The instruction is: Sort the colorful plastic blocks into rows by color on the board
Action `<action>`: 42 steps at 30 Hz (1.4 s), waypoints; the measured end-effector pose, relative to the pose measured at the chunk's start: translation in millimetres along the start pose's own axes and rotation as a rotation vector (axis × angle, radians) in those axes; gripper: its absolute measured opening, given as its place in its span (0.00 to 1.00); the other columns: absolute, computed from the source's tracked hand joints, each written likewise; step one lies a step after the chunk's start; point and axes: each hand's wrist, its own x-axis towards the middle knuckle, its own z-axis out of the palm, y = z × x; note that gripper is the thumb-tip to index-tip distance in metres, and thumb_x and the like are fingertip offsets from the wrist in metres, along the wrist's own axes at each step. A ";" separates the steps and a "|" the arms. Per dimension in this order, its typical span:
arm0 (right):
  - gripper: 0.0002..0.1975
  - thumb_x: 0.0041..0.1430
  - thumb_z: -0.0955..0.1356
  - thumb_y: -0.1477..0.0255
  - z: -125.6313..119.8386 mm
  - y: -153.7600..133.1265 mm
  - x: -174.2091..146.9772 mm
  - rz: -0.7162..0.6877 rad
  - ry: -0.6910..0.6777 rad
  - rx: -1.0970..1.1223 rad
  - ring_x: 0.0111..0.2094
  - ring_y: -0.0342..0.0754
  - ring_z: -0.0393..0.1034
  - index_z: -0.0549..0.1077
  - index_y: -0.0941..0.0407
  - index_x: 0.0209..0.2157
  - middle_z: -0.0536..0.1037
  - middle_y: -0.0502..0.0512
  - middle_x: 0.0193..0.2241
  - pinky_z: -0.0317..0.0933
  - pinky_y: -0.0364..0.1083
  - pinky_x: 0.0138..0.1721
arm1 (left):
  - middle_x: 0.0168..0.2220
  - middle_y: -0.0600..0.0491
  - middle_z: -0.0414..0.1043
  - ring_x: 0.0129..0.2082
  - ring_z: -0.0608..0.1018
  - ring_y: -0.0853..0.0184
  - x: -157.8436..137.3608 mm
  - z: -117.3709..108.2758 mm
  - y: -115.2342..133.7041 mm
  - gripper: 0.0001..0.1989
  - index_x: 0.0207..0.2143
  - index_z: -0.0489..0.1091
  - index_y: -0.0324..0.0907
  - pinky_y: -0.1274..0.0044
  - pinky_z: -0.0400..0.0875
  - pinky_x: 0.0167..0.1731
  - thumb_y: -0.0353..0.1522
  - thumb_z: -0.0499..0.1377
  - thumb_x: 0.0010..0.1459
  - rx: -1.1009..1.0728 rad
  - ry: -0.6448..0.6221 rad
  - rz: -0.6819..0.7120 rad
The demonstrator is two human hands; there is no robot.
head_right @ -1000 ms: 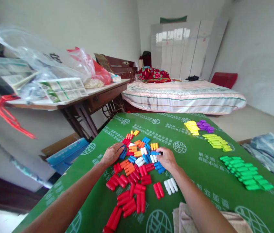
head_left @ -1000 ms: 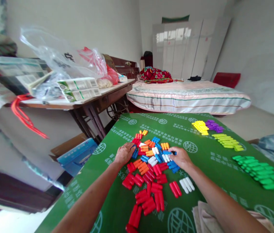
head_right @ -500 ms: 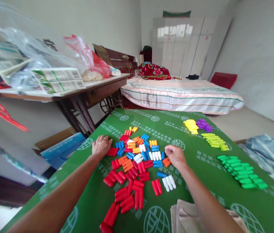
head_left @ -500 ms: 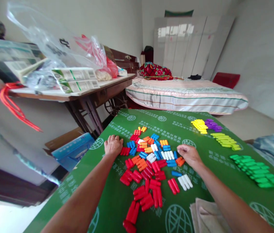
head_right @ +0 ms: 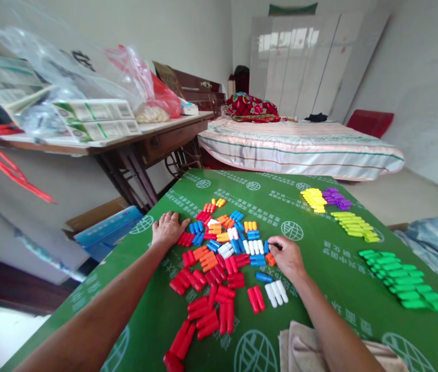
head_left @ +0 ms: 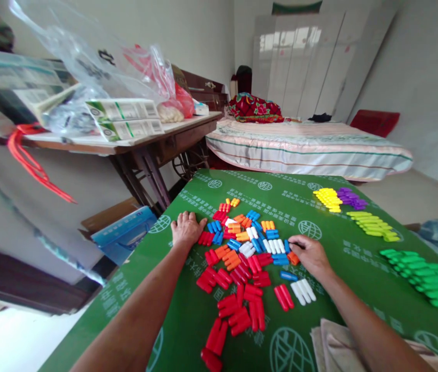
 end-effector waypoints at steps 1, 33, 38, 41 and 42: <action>0.10 0.47 0.65 0.67 0.3 0.2 -0.9 -0.005 0.005 -0.011 0.34 0.48 0.75 0.77 0.53 0.29 0.80 0.52 0.31 0.67 0.47 0.39 | 0.57 0.45 0.62 0.58 0.65 0.56 -0.1 0.1 -0.1 0.24 0.52 0.65 0.41 0.56 0.59 0.56 0.45 0.54 0.59 -0.002 -0.004 -0.001; 0.11 0.53 0.64 0.69 2.9 -18.0 18.6 -0.023 -0.069 -0.239 0.35 0.48 0.75 0.78 0.52 0.33 0.81 0.51 0.33 0.66 0.45 0.40 | 0.59 0.39 0.61 0.61 0.59 0.51 -1.5 1.9 2.1 0.32 0.53 0.64 0.38 0.56 0.54 0.56 0.51 0.41 0.58 -0.011 -0.018 -0.005; 0.13 0.58 0.63 0.73 15.8 -52.9 25.5 -0.188 -0.195 -0.609 0.46 0.48 0.70 0.76 0.52 0.42 0.77 0.54 0.44 0.61 0.44 0.46 | 0.59 0.39 0.61 0.60 0.60 0.51 -1.3 0.7 2.6 0.31 0.53 0.64 0.39 0.57 0.55 0.55 0.50 0.41 0.59 0.000 -0.014 0.002; 0.13 0.58 0.64 0.73 21.2 -72.2 28.8 -0.177 -0.328 -0.810 0.47 0.49 0.68 0.76 0.53 0.42 0.76 0.57 0.44 0.59 0.43 0.45 | 0.59 0.39 0.62 0.60 0.60 0.51 -1.7 -1.1 3.2 0.31 0.52 0.64 0.39 0.57 0.56 0.55 0.50 0.40 0.59 0.006 -0.016 0.004; 0.12 0.58 0.64 0.72 22.3 -75.9 29.3 -0.167 -0.362 -0.845 0.46 0.50 0.68 0.76 0.53 0.42 0.76 0.57 0.43 0.59 0.43 0.44 | 0.59 0.39 0.62 0.60 0.60 0.51 -1.8 -1.7 3.3 0.31 0.52 0.65 0.39 0.58 0.56 0.55 0.50 0.40 0.59 0.007 -0.017 0.004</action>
